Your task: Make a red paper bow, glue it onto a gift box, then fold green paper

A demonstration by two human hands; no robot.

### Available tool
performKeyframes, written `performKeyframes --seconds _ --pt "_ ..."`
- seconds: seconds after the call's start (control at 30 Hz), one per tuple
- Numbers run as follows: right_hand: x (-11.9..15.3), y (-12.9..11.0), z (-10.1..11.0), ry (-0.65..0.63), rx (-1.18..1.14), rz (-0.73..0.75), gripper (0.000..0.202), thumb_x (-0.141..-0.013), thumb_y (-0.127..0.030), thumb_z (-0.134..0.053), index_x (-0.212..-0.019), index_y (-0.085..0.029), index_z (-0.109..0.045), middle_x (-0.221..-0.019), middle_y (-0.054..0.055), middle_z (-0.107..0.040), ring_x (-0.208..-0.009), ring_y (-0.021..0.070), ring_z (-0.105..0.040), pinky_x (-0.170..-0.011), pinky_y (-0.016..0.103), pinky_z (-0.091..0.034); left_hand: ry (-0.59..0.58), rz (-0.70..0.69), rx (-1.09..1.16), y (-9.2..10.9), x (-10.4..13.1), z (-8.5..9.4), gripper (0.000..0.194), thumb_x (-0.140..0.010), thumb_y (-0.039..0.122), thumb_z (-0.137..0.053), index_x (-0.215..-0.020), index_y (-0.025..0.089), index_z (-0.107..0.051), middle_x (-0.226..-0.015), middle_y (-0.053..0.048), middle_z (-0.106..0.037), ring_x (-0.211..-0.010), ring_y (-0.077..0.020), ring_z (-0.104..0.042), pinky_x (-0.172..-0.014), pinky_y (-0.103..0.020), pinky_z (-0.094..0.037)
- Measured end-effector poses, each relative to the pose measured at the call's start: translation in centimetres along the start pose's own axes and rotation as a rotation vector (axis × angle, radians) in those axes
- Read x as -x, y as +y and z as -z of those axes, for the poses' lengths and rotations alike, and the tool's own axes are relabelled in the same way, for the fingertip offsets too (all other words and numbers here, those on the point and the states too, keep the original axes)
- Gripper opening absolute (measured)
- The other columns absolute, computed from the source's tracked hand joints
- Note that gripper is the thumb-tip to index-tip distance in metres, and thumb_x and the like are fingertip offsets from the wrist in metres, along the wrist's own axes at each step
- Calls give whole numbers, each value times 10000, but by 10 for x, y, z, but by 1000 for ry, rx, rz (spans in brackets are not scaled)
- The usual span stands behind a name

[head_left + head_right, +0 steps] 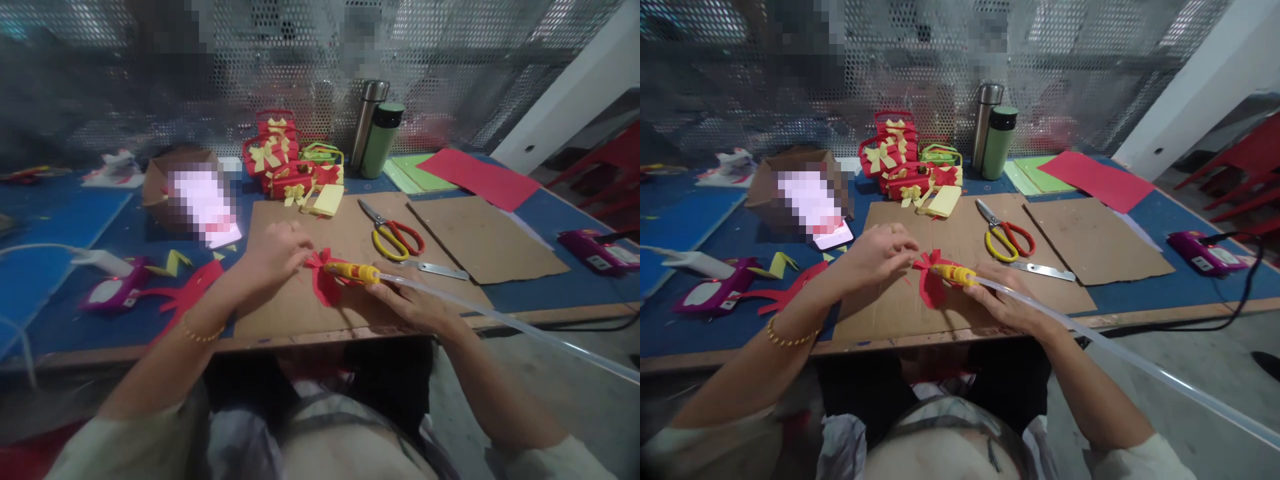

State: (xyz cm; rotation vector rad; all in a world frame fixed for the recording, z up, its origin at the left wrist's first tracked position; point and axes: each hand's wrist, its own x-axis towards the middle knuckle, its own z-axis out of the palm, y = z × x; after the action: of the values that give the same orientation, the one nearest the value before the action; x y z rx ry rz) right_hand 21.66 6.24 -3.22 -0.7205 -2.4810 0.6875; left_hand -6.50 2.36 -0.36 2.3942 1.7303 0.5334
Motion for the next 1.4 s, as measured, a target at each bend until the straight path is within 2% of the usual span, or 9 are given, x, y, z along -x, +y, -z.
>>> performKeyframes --seconds 0.13,0.23,0.33,0.47,0.73,0.97,1.13,1.23,1.4 --pt "1 4 -2 7 -20 -7 386 -1055 -490 -412 -781 -236 -507 -739 21 -614 -667 171 -559 -628 295 -439 -34 -111 23 21 45 -17 259 -1004 270 -508 -1107 221 -740 -1180 -88 -681 -1093 -246 -580 -960 -418 -399" --pt "3 7 -3 44 -26 6 403 -1053 -496 -401 -774 -233 -525 -735 23 -605 -685 179 -570 -644 298 -447 -7 -112 -4 24 61 -35 303 -1012 278 -513 -1210 223 -736 -1139 -114 -677 -1080 -256 -572 -906 -413 -401" --pt "5 9 -5 101 -42 -1 434 -1053 -520 -381 -785 -228 -558 -757 35 -621 -720 190 -589 -662 304 -456 -35 -110 -29 21 61 -39 288 -1008 297 -537 -1184 267 -763 -1081 -105 -673 -1023 -250 -566 -870 -407 -396" --pt "8 10 -7 152 -50 -29 480 -1043 -561 -383 -761 -223 -574 -696 21 -598 -691 188 -580 -650 299 -460 -61 -136 -67 20 59 -31 253 -1000 285 -560 -1122 247 -779 -1109 -108 -695 -1040 -242 -587 -877 -404 -390" --pt "11 12 -8 218 -71 -35 504 -1043 -577 -379 -782 -221 -622 -681 34 -611 -729 213 -621 -682 316 -489 -105 -177 -38 11 64 -19 306 -1048 279 -471 -1151 252 -758 -1144 -89 -753 -1017 -221 -644 -926 -423 -358" --pt "12 11 -8 212 -61 -54 490 -1043 -571 -372 -811 -223 -627 -684 28 -609 -726 206 -619 -678 305 -474 -25 -182 -46 12 59 -26 279 -1032 244 -485 -1056 215 -762 -1052 -91 -748 -949 -206 -636 -875 -387 -397" --pt "11 8 -6 131 -72 18 474 -1053 -533 -366 -766 -220 -577 -738 37 -616 -731 196 -592 -699 304 -458 42 -35 80 14 58 -37 213 -983 203 -547 -984 226 -759 -1006 -56 -728 -927 -190 -629 -853 -347 -462" --pt "9 7 -4 56 -87 56 465 -1058 -527 -369 -761 -218 -549 -742 25 -597 -693 173 -548 -665 286 -427 32 63 174 17 57 -40 206 -936 151 -573 -927 237 -760 -955 -25 -714 -884 -171 -628 -818 -314 -479" --pt "10 7 -1 47 -113 110 452 -1062 -514 -376 -750 -218 -514 -729 17 -564 -661 158 -509 -637 278 -397 28 165 256 25 53 -40 229 -870 90 -570 -876 224 -755 -879 -6 -697 -834 -158 -628 -807 -304 -477"
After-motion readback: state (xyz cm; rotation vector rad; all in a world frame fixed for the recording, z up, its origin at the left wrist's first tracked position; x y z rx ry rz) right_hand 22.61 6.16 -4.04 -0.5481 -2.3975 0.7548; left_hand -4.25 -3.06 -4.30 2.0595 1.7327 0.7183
